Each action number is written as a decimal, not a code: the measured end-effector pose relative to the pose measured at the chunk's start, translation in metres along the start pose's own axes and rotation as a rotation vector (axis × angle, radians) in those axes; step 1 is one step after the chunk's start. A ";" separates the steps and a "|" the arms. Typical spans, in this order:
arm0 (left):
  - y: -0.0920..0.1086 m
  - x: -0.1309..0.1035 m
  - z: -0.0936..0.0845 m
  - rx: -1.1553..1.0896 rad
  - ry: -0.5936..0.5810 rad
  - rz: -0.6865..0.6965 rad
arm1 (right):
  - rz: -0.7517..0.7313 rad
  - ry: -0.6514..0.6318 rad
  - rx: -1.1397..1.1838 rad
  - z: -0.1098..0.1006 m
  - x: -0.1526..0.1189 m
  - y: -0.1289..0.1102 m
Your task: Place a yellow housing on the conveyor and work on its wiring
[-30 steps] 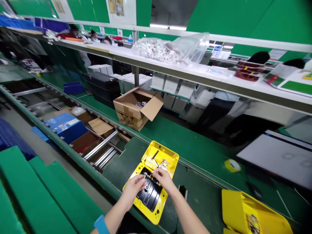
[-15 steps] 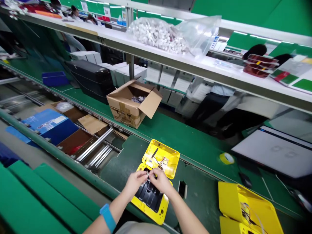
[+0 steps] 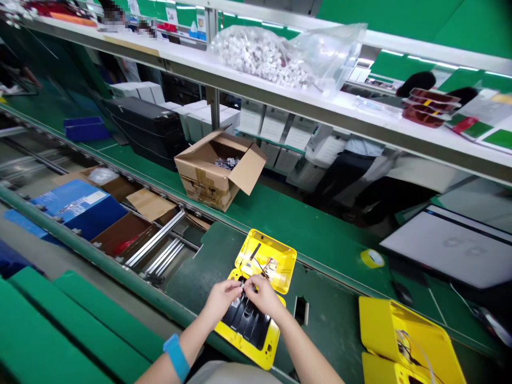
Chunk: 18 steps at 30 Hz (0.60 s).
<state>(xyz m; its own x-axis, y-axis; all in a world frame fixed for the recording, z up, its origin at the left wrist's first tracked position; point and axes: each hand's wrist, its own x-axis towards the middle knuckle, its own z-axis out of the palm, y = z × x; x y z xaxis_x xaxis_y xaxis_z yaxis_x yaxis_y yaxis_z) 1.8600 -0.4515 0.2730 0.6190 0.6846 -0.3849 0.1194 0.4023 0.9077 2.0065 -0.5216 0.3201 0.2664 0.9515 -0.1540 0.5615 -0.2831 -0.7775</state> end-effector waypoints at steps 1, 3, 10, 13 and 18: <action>0.000 0.001 0.000 0.022 0.003 0.012 | 0.004 -0.002 0.006 0.000 0.000 0.000; 0.002 0.001 -0.001 0.078 0.012 0.048 | 0.015 -0.005 0.018 0.000 0.000 0.000; 0.011 -0.005 0.001 0.353 0.077 0.243 | 0.068 -0.002 0.071 0.002 0.001 0.003; 0.012 -0.006 0.004 0.411 0.069 0.280 | 0.086 0.004 0.098 0.003 0.001 0.006; 0.014 -0.007 0.010 0.465 0.032 0.305 | 0.097 0.006 0.129 0.003 0.000 0.012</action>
<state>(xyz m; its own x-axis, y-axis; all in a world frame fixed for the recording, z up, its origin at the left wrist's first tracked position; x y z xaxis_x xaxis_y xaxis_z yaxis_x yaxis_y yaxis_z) 1.8655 -0.4564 0.2901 0.6558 0.7493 -0.0918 0.2734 -0.1224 0.9541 2.0112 -0.5251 0.3087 0.3195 0.9195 -0.2288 0.4276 -0.3554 -0.8312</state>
